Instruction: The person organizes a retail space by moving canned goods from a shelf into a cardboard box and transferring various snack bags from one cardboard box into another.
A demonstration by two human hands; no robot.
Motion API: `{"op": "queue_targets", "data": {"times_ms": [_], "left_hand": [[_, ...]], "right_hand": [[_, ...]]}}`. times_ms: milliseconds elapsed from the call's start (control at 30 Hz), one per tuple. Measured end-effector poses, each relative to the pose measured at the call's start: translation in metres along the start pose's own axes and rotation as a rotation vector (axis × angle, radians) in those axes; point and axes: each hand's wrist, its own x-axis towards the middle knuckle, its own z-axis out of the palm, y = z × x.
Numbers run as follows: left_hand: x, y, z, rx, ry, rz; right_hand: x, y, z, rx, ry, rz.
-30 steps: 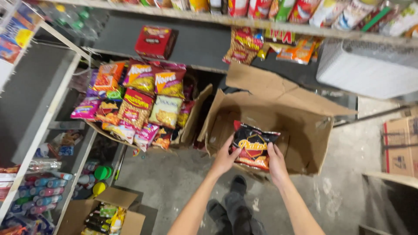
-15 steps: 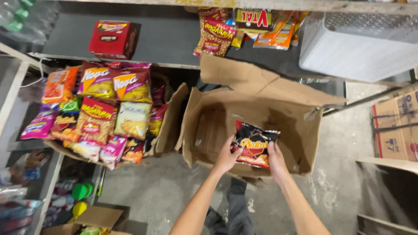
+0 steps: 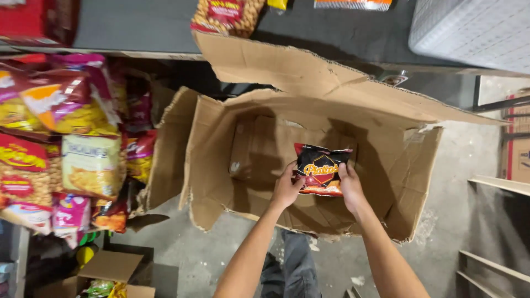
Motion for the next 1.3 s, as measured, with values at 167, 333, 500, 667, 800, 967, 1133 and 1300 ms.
{"op": "queue_targets", "data": {"times_ms": [167,333,500,667,800,967,1133,1300], "left_hand": [[0.024,-0.046,0.030,-0.034,-0.045,-0.068],[0.037,-0.061,0.049,-0.017,-0.086,-0.145],[0.046,-0.098,0.077,-0.034,-0.129,-0.144],[0.060,-0.142,0.099,-0.010,-0.160,-0.171],[0.078,-0.161,0.115,0.216,-0.228,-0.243],[0.081,-0.164,0.115,0.170,-0.288,-0.343],[0.076,-0.195,0.119,0.118,-0.294,-0.259],[0.089,-0.166,0.104,0.049,-0.305,-0.308]], "right_hand": [[0.036,0.030,-0.020,-0.034,0.062,0.138],[0.065,0.053,-0.032,-0.079,0.101,0.243],[0.095,0.101,-0.062,-0.250,0.127,0.270],[0.109,0.121,-0.067,-0.259,0.145,0.429],[0.151,0.207,-0.109,-0.229,0.156,0.408],[0.167,0.217,-0.110,-0.519,0.188,0.359],[0.163,0.238,-0.118,-0.281,0.117,0.312],[0.173,0.243,-0.117,-0.470,0.160,0.327]]}}
